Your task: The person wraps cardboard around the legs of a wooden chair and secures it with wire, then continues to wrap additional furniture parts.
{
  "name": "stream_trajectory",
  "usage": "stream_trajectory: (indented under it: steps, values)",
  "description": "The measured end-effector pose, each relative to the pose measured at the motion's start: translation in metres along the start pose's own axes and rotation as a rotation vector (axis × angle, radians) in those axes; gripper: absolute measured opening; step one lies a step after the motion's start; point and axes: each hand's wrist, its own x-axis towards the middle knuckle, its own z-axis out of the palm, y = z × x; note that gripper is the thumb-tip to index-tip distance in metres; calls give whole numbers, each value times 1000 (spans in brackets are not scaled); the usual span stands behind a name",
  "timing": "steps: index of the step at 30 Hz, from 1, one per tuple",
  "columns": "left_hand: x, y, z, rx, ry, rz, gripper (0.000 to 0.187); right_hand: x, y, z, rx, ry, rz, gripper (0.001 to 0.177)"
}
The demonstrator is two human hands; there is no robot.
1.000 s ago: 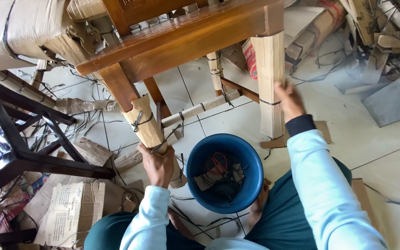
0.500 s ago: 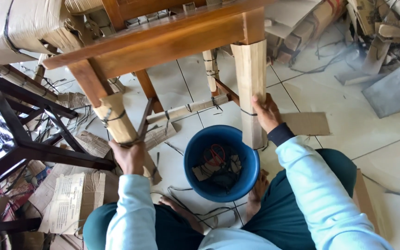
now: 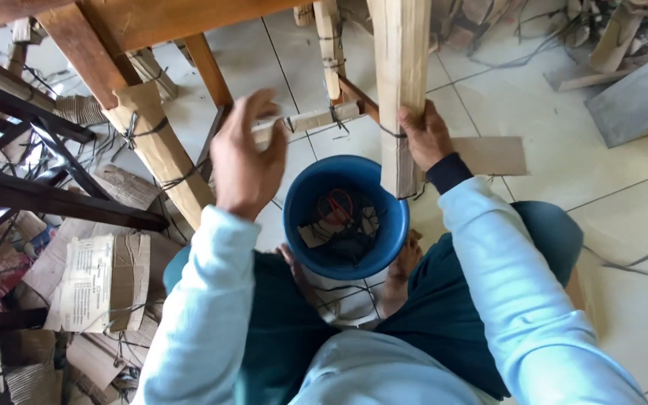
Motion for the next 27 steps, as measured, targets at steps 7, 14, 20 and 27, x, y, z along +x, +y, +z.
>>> stream_trajectory:
  steps: [7,14,20,27]
  values:
    - [15,-12,41,-290,-66,-376,49,-18,-29,1,12,0,53,105]
    - [25,-31,56,-261,-49,-470,47,-74,-57,64,-371,616,-599,39]
    - [29,-42,50,-244,-58,-408,42,-77,77,193,-332,-372,-259,26]
    - [24,-62,49,-224,-111,-277,45,-91,216,290,-517,-658,120,72]
